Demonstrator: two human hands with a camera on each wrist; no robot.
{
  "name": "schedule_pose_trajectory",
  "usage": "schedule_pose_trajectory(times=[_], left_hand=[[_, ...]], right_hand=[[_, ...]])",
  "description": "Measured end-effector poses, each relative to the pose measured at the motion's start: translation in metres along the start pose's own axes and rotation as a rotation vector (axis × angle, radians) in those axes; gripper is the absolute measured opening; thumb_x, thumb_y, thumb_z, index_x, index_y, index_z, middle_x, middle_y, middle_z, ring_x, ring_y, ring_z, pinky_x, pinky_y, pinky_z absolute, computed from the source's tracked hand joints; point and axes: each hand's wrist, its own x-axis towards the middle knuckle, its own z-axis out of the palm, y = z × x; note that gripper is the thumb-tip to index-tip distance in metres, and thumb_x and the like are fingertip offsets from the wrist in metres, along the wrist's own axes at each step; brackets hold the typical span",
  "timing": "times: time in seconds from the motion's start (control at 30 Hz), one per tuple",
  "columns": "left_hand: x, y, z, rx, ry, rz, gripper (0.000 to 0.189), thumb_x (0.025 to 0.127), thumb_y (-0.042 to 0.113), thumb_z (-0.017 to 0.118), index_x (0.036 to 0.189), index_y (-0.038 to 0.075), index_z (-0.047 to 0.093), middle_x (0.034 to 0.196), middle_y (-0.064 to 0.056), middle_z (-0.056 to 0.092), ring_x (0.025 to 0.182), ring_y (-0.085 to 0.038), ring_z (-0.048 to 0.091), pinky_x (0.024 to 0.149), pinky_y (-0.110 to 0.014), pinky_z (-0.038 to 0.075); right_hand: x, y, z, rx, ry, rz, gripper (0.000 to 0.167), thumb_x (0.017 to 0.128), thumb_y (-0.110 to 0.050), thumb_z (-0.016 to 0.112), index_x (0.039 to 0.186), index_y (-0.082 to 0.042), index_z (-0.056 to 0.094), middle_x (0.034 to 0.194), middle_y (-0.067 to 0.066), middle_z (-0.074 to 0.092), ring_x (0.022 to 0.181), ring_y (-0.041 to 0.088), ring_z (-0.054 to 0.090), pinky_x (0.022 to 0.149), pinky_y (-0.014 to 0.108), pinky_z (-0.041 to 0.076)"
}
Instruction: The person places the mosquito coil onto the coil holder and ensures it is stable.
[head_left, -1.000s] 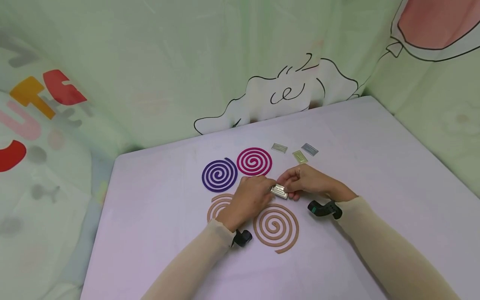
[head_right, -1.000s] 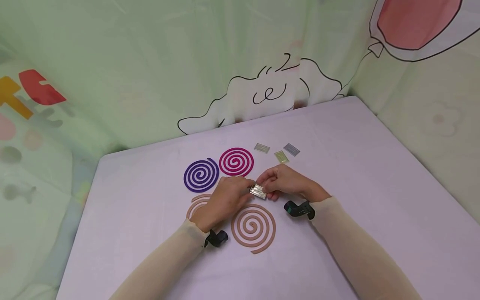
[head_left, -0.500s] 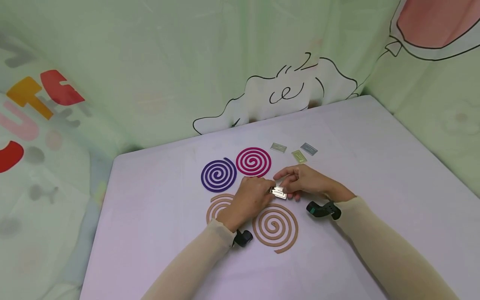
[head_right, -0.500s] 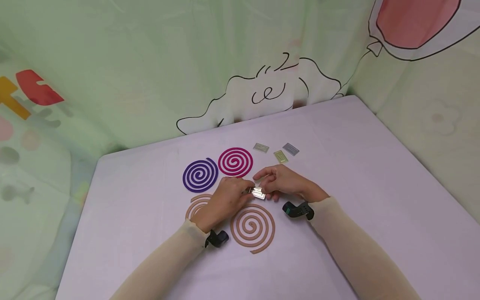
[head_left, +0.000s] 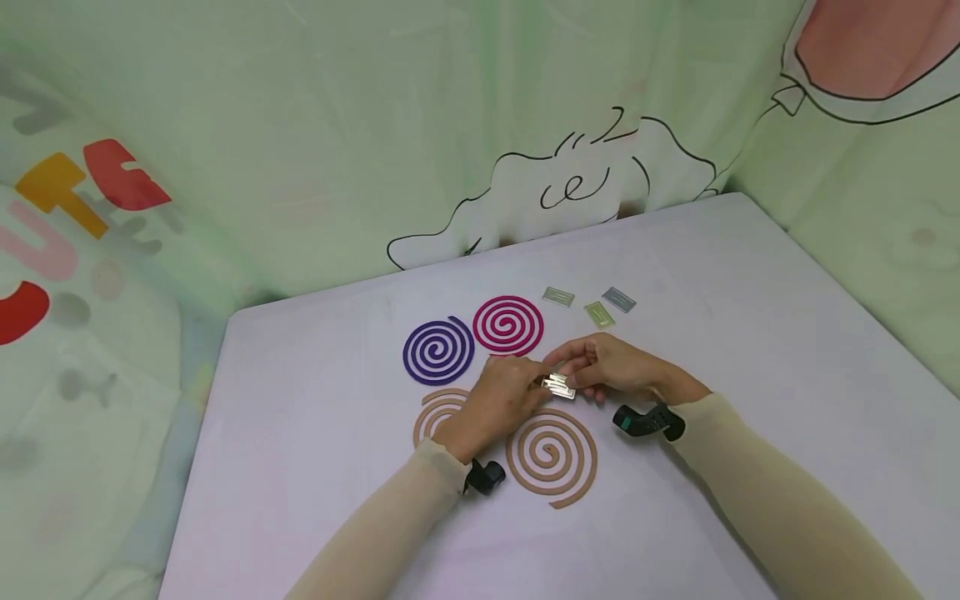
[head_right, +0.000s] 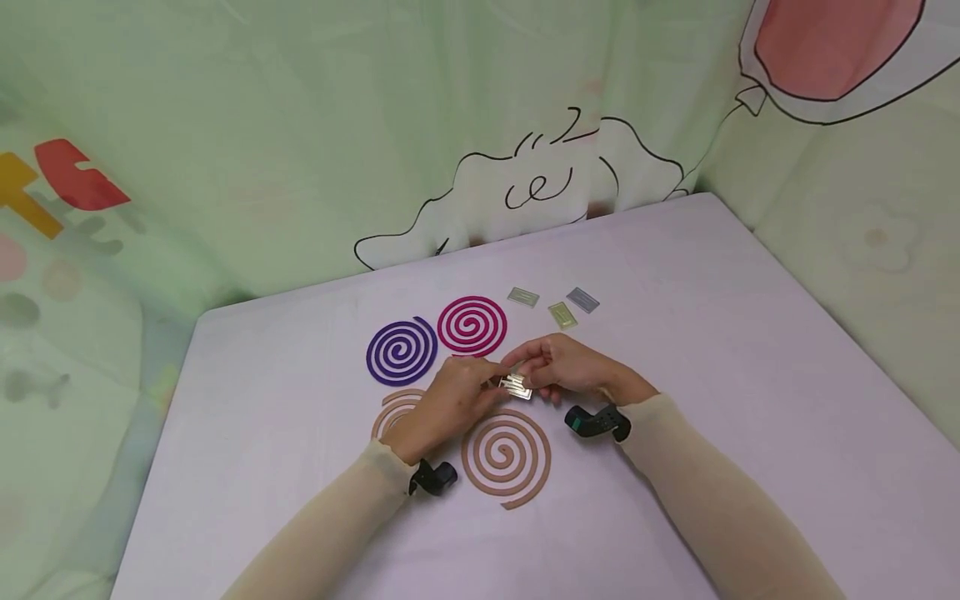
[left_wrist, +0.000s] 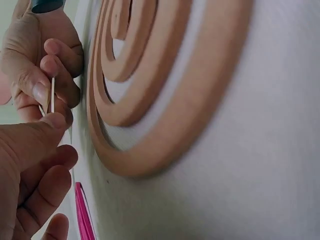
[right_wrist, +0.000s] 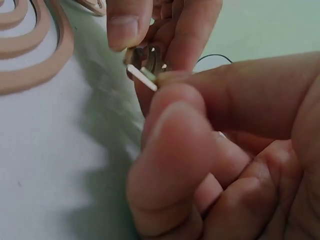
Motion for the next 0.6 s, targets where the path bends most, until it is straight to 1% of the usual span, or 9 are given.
schedule_pose_trajectory(times=[0.07,0.2,0.3,0.43,0.6], left_hand=[[-0.0004,-0.0007,-0.0006,-0.026,0.01,-0.001,0.029,0.095,0.024,0.078,0.122,0.013,0.077,0.101,0.002,0.079,0.094,-0.012,0.069,0.096,-0.035,0.051],[-0.0008,-0.0023,-0.0015,-0.086,0.002,-0.007,0.028,0.094,0.021,0.08,0.12,0.01,0.078,0.098,0.002,0.078,0.088,-0.008,0.067,0.085,-0.024,0.052],[-0.0013,-0.0033,-0.0027,-0.127,0.003,-0.005,0.026,0.093,0.02,0.081,0.116,0.009,0.078,0.094,0.001,0.077,0.085,-0.007,0.066,0.077,-0.017,0.051],[-0.0015,-0.0051,-0.0038,-0.145,0.018,0.004,0.024,0.092,0.022,0.082,0.112,0.009,0.078,0.094,0.001,0.078,0.085,-0.006,0.068,0.077,-0.016,0.052],[-0.001,-0.0069,-0.0032,-0.146,0.026,0.02,0.023,0.092,0.022,0.082,0.112,0.01,0.079,0.094,0.002,0.078,0.086,-0.006,0.069,0.078,-0.016,0.051]], right_hand=[[-0.0003,0.0002,-0.0001,0.011,0.005,-0.002,0.043,0.093,0.009,0.059,0.137,0.01,0.057,0.092,0.008,0.069,0.063,0.011,0.056,0.052,0.021,0.048],[0.0005,0.001,-0.0008,0.015,0.011,-0.001,0.04,0.095,0.007,0.06,0.135,0.012,0.057,0.089,0.008,0.069,0.063,0.011,0.057,0.052,0.021,0.049],[0.0014,0.0024,-0.0017,0.016,0.007,-0.008,0.038,0.094,0.005,0.065,0.13,0.012,0.057,0.089,0.008,0.071,0.065,0.012,0.06,0.053,0.022,0.05],[0.0028,0.0049,-0.003,0.05,-0.004,-0.007,0.034,0.092,0.005,0.068,0.122,0.012,0.056,0.088,0.008,0.072,0.068,0.014,0.064,0.055,0.023,0.052],[0.0027,0.0052,-0.0043,0.069,-0.012,0.013,0.031,0.09,0.005,0.071,0.119,0.013,0.063,0.088,0.008,0.074,0.072,0.015,0.068,0.058,0.023,0.055]])
